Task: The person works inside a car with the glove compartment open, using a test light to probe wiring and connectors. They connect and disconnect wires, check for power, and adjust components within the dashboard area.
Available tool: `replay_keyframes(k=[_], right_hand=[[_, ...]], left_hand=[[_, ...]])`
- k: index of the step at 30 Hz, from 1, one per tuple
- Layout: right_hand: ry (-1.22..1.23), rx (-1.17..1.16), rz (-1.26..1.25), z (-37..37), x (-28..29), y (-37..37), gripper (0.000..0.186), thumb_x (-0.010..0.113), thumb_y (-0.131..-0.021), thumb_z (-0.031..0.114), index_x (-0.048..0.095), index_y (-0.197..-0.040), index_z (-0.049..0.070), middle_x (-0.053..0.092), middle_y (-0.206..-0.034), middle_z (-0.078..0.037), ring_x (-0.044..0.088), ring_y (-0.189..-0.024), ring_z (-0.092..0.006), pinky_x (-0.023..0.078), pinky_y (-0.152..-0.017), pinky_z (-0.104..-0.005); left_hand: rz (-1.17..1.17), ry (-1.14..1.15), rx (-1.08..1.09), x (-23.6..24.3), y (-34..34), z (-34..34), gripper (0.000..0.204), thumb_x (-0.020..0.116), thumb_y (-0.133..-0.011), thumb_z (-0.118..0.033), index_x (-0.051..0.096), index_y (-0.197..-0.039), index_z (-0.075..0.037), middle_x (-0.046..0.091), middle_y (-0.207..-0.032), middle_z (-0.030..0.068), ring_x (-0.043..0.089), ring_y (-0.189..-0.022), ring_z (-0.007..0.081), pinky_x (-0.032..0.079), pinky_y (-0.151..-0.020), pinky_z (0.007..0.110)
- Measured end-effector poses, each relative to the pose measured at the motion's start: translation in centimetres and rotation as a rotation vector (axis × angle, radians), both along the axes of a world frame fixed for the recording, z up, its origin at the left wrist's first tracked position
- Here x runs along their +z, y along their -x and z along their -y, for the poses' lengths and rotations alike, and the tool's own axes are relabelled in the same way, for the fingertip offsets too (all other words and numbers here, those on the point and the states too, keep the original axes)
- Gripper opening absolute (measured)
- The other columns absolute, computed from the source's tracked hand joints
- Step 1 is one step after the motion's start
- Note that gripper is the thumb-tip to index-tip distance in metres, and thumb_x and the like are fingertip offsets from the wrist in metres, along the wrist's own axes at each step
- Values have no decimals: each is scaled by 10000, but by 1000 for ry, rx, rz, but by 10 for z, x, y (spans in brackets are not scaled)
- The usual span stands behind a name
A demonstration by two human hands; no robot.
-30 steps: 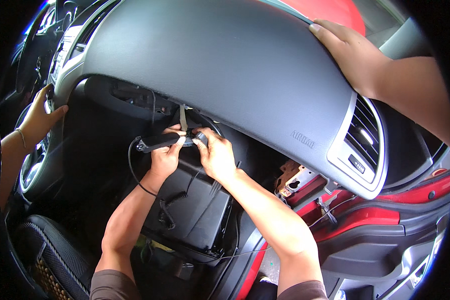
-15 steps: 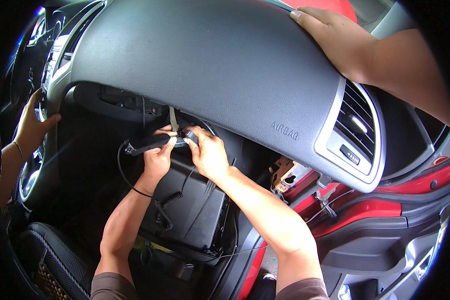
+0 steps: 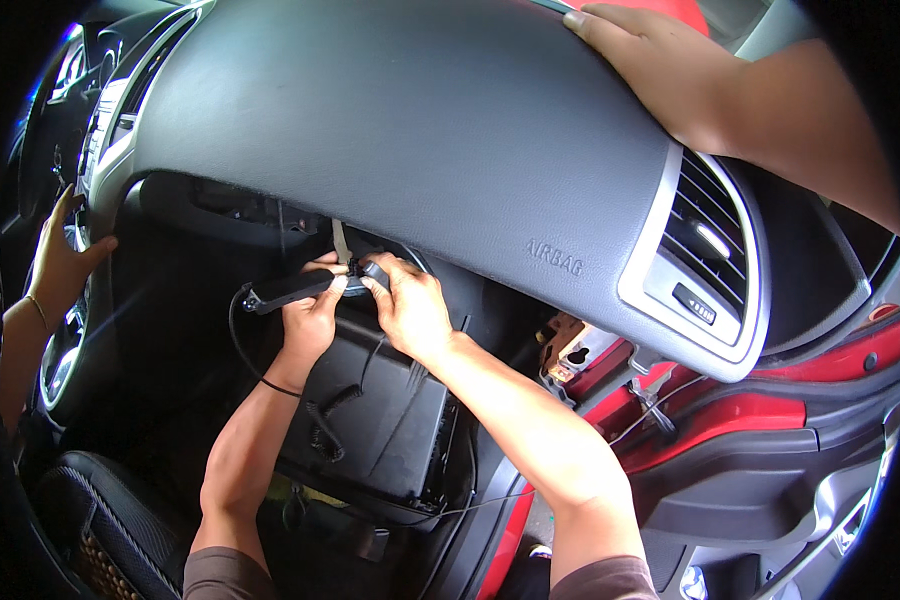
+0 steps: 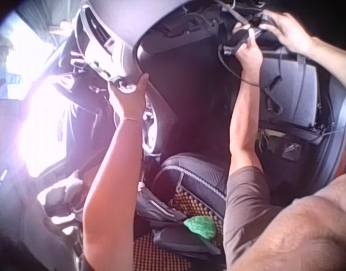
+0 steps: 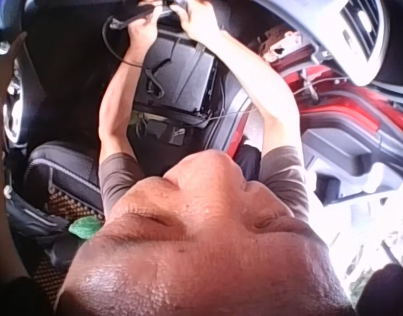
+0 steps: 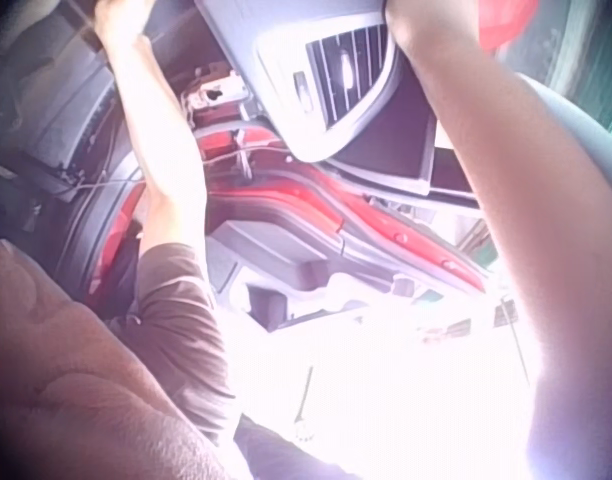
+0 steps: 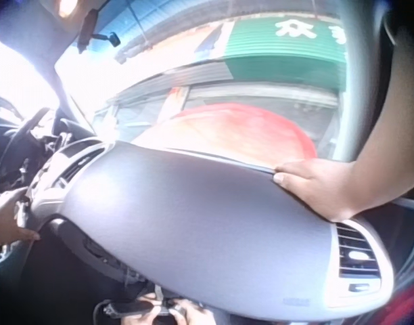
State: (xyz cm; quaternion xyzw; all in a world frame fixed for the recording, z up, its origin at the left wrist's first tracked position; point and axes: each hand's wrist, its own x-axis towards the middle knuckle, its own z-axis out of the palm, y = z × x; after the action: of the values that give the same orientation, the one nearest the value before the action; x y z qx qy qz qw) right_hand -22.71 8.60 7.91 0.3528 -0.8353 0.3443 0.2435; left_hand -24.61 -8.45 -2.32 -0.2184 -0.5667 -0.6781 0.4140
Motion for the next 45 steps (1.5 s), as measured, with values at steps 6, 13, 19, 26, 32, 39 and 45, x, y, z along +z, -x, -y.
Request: replay_keyframes(k=[6, 13, 19, 26, 32, 39, 45], right_hand=[[-17, -29, 29, 1, 1, -1, 252, 727, -1000, 95, 684, -1243, 46, 763, -1061, -231, 757, -987, -443, 597, -849, -468], [-9, -33, 19, 1, 4, -4, 245, 720, -1010, 111, 683, -1243, 46, 761, -1053, -229, 747, -995, -453, 591, -854, -475], [0, -37, 33, 2, 2, -2, 251, 725, -1007, 112, 688, -1247, 47, 763, -1067, -233, 751, -993, -450, 592, -861, -461], [42, -14, -16, 4, 0, -1, 242, 736, -1012, 99, 700, -1246, 47, 723, -872, -189, 710, -737, -331, 568, -737, -386], [3, -44, 27, 3, 2, -4, 227, 738, -1021, 99, 698, -1236, 42, 687, -811, -178, 649, -677, -273, 549, -706, -369], [18, -29, 0, 4, -2, 0, 218, 736, -1027, 102, 697, -1232, 40, 754, -910, -172, 744, -790, -284, 579, -771, -362], [10, -34, 13, 3, -1, -1, 220, 731, -1026, 90, 695, -1237, 38, 776, -987, -183, 777, -874, -301, 590, -817, -367]], left_hand=[[18, -20, -23, 0, -1, 1, 145, 710, -1019, 26, 744, -1160, 24, 702, -1263, 121, 675, -1154, 190, 542, -1018, 321], [29, 5, -18, 5, -4, 2, 143, 714, -1019, 22, 743, -1159, 26, 696, -1273, 118, 674, -1154, 185, 540, -1019, 315], [12, 5, -6, 4, -4, 1, 142, 712, -1015, 29, 748, -1152, 17, 699, -1271, 114, 675, -1147, 178, 543, -999, 305], [2, -9, 11, 3, -2, -1, 125, 716, -1015, 19, 752, -1135, 11, 711, -1260, 108, 691, -1071, 165, 565, -911, 299], [9, 0, -11, 4, -3, -2, 136, 692, -1023, 34, 752, -1144, 15, 713, -1253, 107, 695, -1053, 159, 567, -887, 289], [8, 0, 2, 7, -5, -3, 135, 696, -1013, 49, 750, -1133, 19, 718, -1240, 106, 701, -1029, 159, 570, -870, 285], [11, -2, 13, 7, -5, -3, 139, 698, -1009, 52, 754, -1130, 12, 723, -1220, 102, 709, -1021, 160, 579, -864, 289]])
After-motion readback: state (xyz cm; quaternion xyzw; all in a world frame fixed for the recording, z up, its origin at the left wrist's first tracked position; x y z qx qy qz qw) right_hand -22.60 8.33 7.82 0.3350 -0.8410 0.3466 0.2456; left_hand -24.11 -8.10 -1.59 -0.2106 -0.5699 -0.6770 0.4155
